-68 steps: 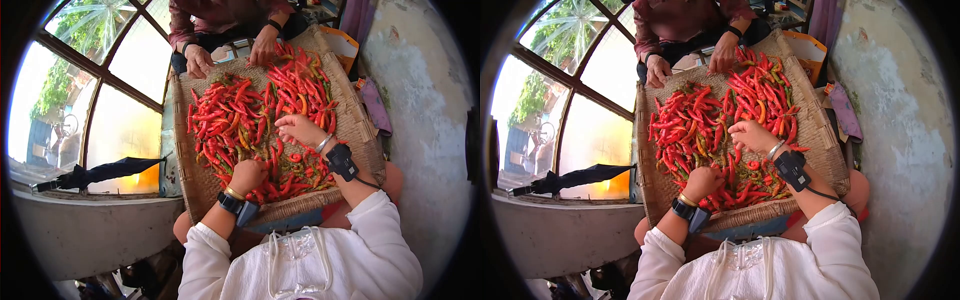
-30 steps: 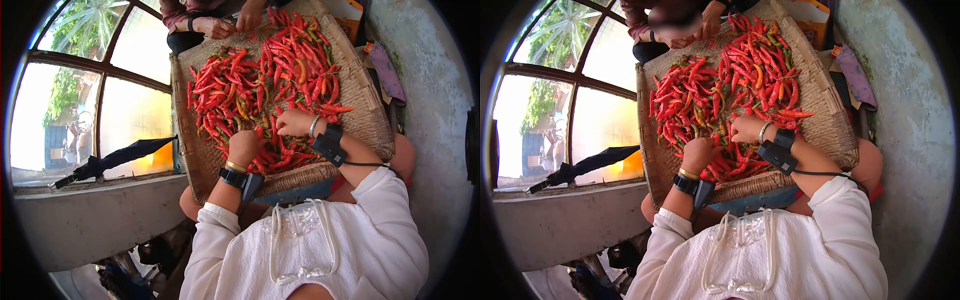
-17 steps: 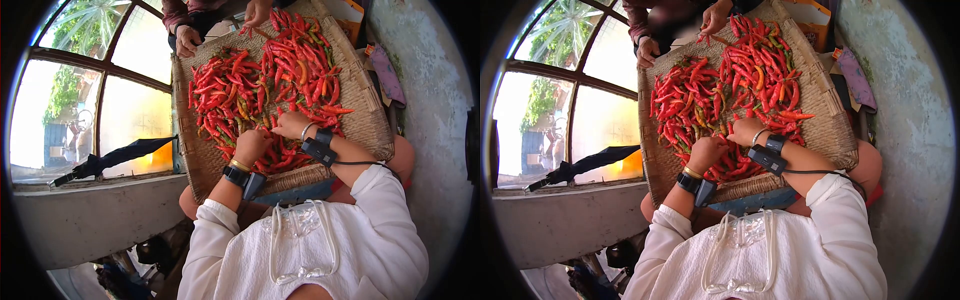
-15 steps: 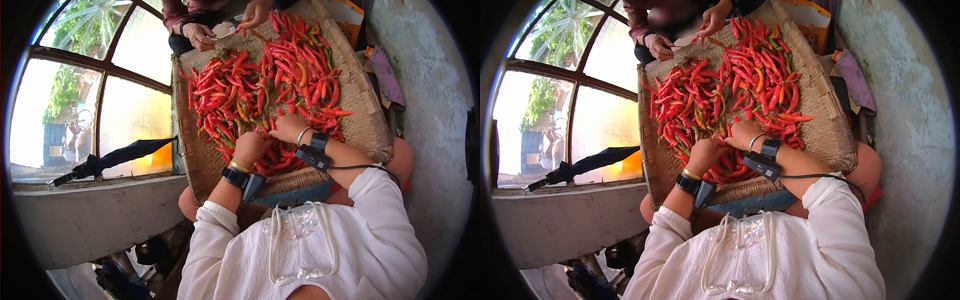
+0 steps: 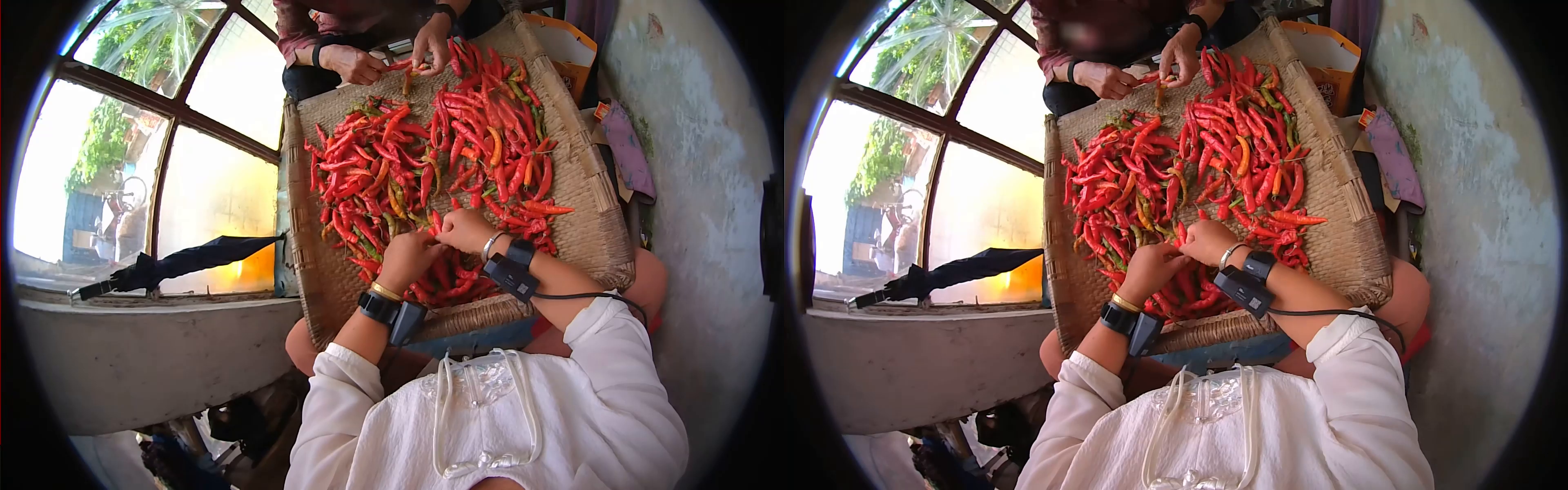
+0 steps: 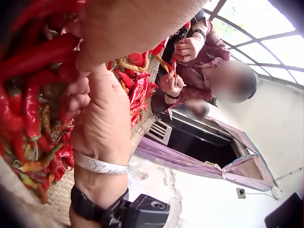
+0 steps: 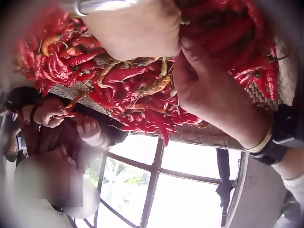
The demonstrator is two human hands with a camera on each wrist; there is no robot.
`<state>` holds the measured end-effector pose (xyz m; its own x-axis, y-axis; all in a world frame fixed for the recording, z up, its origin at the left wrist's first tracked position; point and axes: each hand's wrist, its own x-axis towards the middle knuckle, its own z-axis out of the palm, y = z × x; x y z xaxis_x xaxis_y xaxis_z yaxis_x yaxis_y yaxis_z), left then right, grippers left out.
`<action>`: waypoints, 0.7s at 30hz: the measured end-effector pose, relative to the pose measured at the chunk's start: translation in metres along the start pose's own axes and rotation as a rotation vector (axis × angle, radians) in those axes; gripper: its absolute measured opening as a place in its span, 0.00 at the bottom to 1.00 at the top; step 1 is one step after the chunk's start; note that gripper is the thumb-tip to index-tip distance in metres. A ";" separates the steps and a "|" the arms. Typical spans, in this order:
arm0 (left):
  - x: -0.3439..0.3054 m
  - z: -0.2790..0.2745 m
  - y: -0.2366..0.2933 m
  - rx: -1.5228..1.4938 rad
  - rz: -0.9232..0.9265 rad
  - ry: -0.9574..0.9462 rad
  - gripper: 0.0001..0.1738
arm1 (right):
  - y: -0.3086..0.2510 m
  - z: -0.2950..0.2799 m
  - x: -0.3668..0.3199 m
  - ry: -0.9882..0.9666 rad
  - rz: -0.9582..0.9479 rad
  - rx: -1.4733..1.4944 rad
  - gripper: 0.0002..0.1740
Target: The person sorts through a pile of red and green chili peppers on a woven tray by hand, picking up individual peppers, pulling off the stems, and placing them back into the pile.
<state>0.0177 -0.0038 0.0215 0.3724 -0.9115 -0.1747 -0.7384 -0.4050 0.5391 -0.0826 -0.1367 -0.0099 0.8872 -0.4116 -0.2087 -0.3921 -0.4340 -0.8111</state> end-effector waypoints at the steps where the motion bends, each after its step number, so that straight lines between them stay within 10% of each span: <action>1: 0.000 0.000 0.000 -0.090 0.008 0.032 0.15 | 0.004 0.000 0.001 -0.001 -0.003 -0.008 0.16; 4: 0.001 0.000 0.000 -0.320 -0.048 -0.050 0.14 | 0.001 -0.005 0.001 -0.128 0.285 0.462 0.10; 7: 0.005 0.006 -0.005 -0.710 -0.134 -0.064 0.12 | -0.004 -0.004 -0.003 0.003 0.129 0.668 0.09; 14: 0.009 0.002 0.001 -1.230 -0.317 -0.143 0.05 | -0.016 -0.040 -0.008 -0.005 0.070 0.233 0.09; 19: 0.009 -0.012 -0.001 -1.099 -0.314 -0.188 0.03 | -0.032 -0.085 -0.011 -0.073 -0.010 0.220 0.08; 21: 0.006 -0.021 0.005 -1.058 -0.324 -0.216 0.03 | -0.036 -0.093 -0.009 0.093 -0.014 0.682 0.14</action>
<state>0.0281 -0.0100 0.0401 0.2791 -0.8091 -0.5172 0.2618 -0.4541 0.8516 -0.0991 -0.1921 0.0725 0.8545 -0.4900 -0.1724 -0.1129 0.1488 -0.9824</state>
